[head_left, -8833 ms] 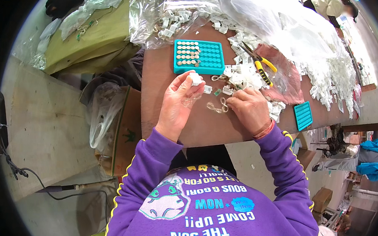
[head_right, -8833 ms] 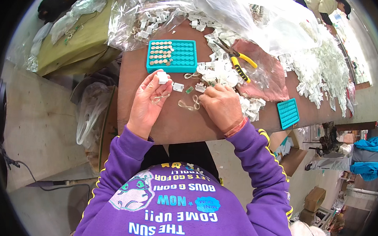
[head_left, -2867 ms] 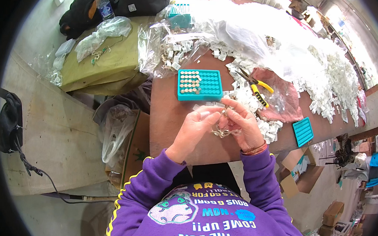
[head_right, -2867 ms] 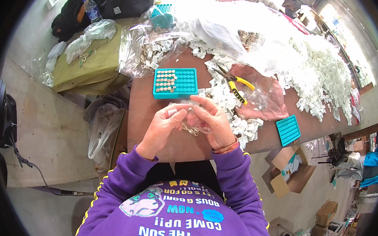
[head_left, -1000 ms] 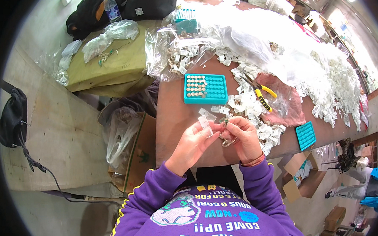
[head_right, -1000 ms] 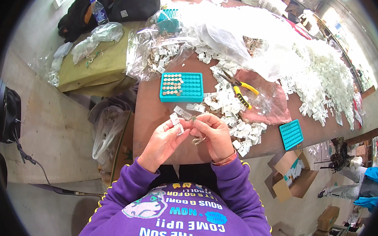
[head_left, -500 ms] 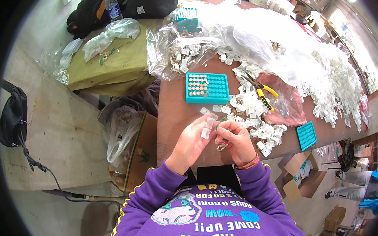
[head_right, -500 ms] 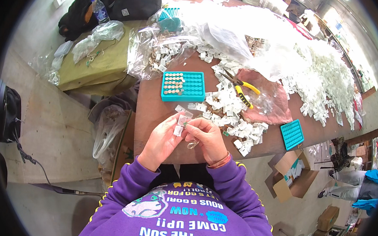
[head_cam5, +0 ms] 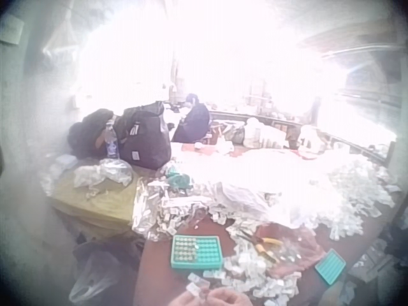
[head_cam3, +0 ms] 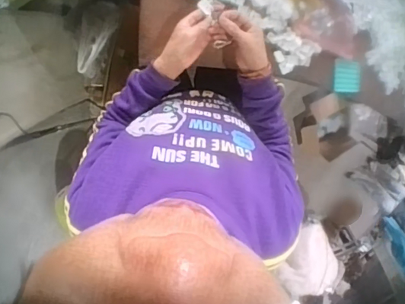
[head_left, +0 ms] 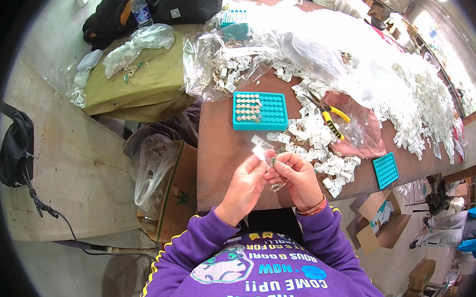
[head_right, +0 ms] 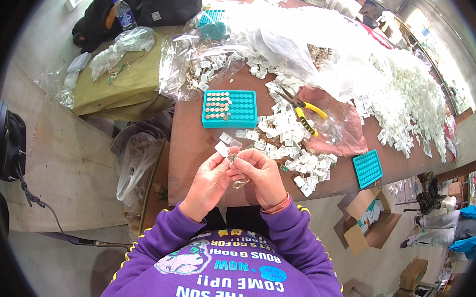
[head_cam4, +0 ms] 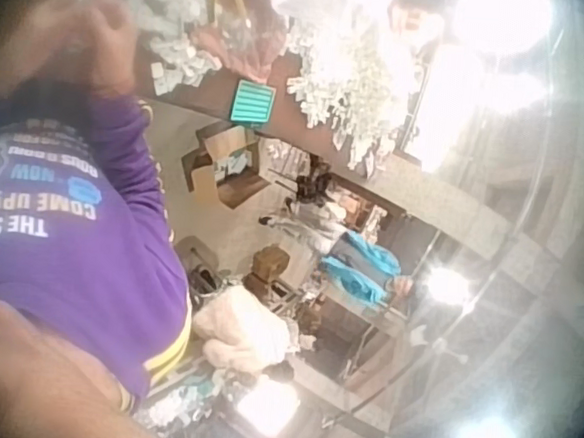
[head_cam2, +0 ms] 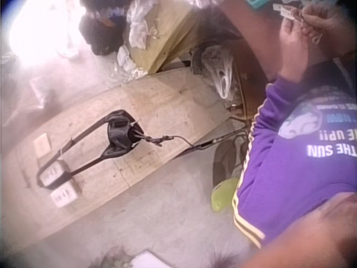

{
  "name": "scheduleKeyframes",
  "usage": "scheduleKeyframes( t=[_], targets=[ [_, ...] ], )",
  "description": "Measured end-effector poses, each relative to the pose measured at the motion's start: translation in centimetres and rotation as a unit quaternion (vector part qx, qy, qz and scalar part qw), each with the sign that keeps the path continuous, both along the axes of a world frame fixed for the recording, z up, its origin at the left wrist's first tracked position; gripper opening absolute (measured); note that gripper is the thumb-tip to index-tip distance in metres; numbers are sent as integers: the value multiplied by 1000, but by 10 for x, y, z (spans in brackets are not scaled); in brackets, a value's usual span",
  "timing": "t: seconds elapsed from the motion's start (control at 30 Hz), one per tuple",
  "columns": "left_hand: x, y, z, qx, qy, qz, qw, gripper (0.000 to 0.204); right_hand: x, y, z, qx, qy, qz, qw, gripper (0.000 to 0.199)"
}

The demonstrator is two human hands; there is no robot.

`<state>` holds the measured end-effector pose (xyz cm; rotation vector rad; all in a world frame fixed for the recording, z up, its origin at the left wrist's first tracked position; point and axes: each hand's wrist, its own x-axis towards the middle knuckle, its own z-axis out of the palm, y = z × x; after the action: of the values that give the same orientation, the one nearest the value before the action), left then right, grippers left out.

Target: The person repeatedly picks small white plastic housings and metal pins from a cluttered table, inserts the pins into the housings, and places the assembled units into a teal tray. The person also handles a small white cylindrical object and a bundle of wires during the process.

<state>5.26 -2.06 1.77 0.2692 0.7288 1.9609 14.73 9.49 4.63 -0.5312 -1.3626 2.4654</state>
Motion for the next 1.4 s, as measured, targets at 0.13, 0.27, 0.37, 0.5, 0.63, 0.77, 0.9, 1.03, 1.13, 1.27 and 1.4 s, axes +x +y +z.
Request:
scheduleKeyframes(
  t=[0.13,0.27,0.37,0.5,0.63,0.77,0.9,1.03,1.13,1.27,1.4],
  targets=[
    [1,-2,4,-38,66,44,996,30,2,3,3,62,-18,-7,998,14],
    [1,-6,5,-80,142,95,982,31,1,5,4,125,-25,6,992,16],
    [0,-6,3,-90,188,128,970,27,-1,-1,4,120,-26,-12,992,16],
    [-1,-6,1,-79,219,140,963,21,-1,-12,6,156,-57,-62,984,17],
    [-6,-11,5,-79,230,109,964,20,3,-2,16,143,-73,-10,987,12],
    [-11,-14,11,-70,231,56,969,20,7,7,20,104,-76,34,991,11],
    [-13,-14,13,-53,201,36,977,19,7,-7,13,43,-47,-31,998,9],
    [-11,-13,16,-46,197,38,978,19,9,-16,11,58,-31,-51,997,13],
    [-12,-13,20,-69,230,31,970,16,11,-13,14,9,-29,-18,999,14],
    [-17,-16,27,-69,250,-8,966,16,18,-14,17,-52,-40,17,998,14],
    [-20,-17,31,-62,244,-46,967,15,23,-11,17,10,-51,19,998,13]
  ],
)
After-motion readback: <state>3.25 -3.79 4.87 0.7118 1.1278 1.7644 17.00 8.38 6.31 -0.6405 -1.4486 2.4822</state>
